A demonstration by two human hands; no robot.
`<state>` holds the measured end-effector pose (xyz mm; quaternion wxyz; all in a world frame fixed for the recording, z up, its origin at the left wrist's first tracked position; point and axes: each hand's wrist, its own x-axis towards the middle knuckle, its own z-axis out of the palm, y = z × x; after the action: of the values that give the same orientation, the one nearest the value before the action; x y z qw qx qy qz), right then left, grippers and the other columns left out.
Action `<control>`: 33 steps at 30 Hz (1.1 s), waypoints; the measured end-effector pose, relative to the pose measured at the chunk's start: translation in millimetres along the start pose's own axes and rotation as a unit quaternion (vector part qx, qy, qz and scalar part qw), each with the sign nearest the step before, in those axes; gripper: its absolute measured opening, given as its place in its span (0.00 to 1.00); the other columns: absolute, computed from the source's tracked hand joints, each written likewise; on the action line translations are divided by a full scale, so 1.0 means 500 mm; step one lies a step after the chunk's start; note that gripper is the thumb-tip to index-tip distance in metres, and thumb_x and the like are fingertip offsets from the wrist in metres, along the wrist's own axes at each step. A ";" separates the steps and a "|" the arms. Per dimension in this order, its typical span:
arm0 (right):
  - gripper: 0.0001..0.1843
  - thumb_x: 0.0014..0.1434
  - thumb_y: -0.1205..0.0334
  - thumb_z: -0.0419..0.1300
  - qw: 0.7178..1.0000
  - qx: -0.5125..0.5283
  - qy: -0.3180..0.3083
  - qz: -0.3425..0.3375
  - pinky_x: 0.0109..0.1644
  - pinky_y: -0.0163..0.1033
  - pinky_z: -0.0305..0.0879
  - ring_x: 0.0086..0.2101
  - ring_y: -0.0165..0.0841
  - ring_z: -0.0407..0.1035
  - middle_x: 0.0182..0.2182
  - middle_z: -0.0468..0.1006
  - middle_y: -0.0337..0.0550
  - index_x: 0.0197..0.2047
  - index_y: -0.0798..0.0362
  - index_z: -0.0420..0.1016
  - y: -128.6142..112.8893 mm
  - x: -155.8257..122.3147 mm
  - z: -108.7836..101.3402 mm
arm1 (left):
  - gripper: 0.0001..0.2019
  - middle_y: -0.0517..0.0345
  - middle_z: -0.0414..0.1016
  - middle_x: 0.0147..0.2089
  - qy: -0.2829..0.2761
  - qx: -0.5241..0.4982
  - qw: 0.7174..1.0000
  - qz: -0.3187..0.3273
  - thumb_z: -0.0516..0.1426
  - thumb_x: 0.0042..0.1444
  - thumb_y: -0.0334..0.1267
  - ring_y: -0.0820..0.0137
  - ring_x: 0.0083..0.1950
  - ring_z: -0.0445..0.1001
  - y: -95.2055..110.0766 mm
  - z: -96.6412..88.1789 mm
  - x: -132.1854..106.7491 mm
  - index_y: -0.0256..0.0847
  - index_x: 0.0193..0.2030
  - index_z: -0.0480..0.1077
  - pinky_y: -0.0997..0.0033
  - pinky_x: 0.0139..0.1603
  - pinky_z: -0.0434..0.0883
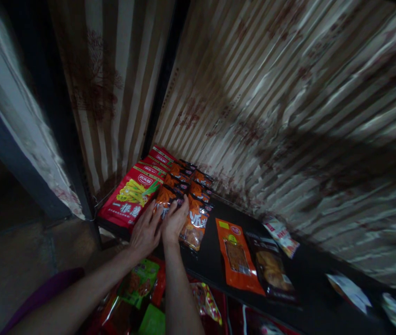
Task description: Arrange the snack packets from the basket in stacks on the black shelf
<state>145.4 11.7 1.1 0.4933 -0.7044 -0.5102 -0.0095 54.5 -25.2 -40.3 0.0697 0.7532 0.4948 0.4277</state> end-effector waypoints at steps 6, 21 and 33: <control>0.27 0.63 0.52 0.43 1.000 -0.004 0.003 -0.009 0.61 0.51 0.55 0.58 0.44 0.59 0.57 0.65 0.61 0.59 0.61 0.59 0.002 0.003 0.002 | 0.32 0.36 0.44 0.70 0.015 -0.009 1.000 0.010 0.51 0.58 0.31 0.53 0.70 0.48 -0.003 0.005 0.002 0.36 0.68 0.45 0.50 0.62 0.63; 0.25 0.66 0.57 0.42 0.984 -0.068 -0.064 -0.154 0.65 0.59 0.47 0.67 0.41 0.38 0.68 0.47 0.50 0.64 0.51 0.57 0.008 -0.036 -0.034 | 0.35 0.42 0.38 0.72 0.081 0.006 0.995 0.059 0.47 0.59 0.24 0.56 0.71 0.42 -0.001 0.020 -0.013 0.44 0.70 0.36 0.50 0.62 0.64; 0.24 0.66 0.58 0.42 0.983 -0.077 -0.062 -0.153 0.64 0.59 0.47 0.66 0.41 0.37 0.66 0.53 0.51 0.63 0.53 0.61 0.013 -0.027 -0.022 | 0.34 0.40 0.46 0.70 0.058 0.002 0.997 0.057 0.47 0.59 0.24 0.57 0.71 0.43 -0.005 0.027 -0.007 0.40 0.70 0.39 0.51 0.63 0.63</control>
<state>149.3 -5.5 -4.4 0.3977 -0.6530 -0.6396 -0.0802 61.6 -22.5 -52.1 0.0149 0.7543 0.4554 0.4728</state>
